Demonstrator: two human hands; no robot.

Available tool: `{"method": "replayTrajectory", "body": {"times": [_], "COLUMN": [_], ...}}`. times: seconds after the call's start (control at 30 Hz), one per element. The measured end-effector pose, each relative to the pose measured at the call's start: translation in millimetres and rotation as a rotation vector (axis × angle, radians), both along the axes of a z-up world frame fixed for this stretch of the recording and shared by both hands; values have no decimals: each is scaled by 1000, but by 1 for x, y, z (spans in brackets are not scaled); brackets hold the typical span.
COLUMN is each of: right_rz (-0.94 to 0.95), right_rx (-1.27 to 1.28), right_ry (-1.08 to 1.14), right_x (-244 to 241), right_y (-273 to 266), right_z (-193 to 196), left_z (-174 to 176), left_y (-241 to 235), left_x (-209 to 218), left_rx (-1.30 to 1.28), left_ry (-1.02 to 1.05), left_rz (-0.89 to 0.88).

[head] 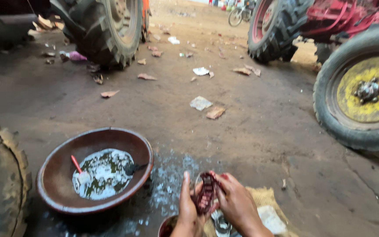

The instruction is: The person applies a red grease-like substance by hand to several metal mechanical parts, including bearings and rings, laid out on a burlap sack. The person picks up each part, rubs the grease onto it, and places it back on the sack.

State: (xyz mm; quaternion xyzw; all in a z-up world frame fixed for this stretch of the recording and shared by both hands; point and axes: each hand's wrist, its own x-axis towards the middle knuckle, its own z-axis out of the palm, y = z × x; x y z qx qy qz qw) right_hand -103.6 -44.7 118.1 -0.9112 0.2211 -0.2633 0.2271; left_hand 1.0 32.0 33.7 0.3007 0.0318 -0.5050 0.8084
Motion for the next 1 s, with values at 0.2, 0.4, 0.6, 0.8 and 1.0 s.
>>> {"method": "replayTrajectory", "body": {"times": [0.2,0.4,0.6,0.8,1.0], "right_rz": [-67,15,57,141,179], "right_rx": [39,-40,-76,-264,-271], "right_ry": [-85,-125,-170,-101,-100], "right_x": [0,-3,3,-4,-3], "right_y": [2,3,-10,-39,-45], "right_z": [-4,0,29,72,64], "left_z": [6,18,52,97,104], "left_y": [-2,-2,-8,-14,-18], "left_x": [-1,0,8,10,3], "left_rx": [-72,-189,-219,-106,-114], "left_ry": [-30,-95,-156,-421,-464], "left_rz": [61,-4,-33,-60,-83]}}
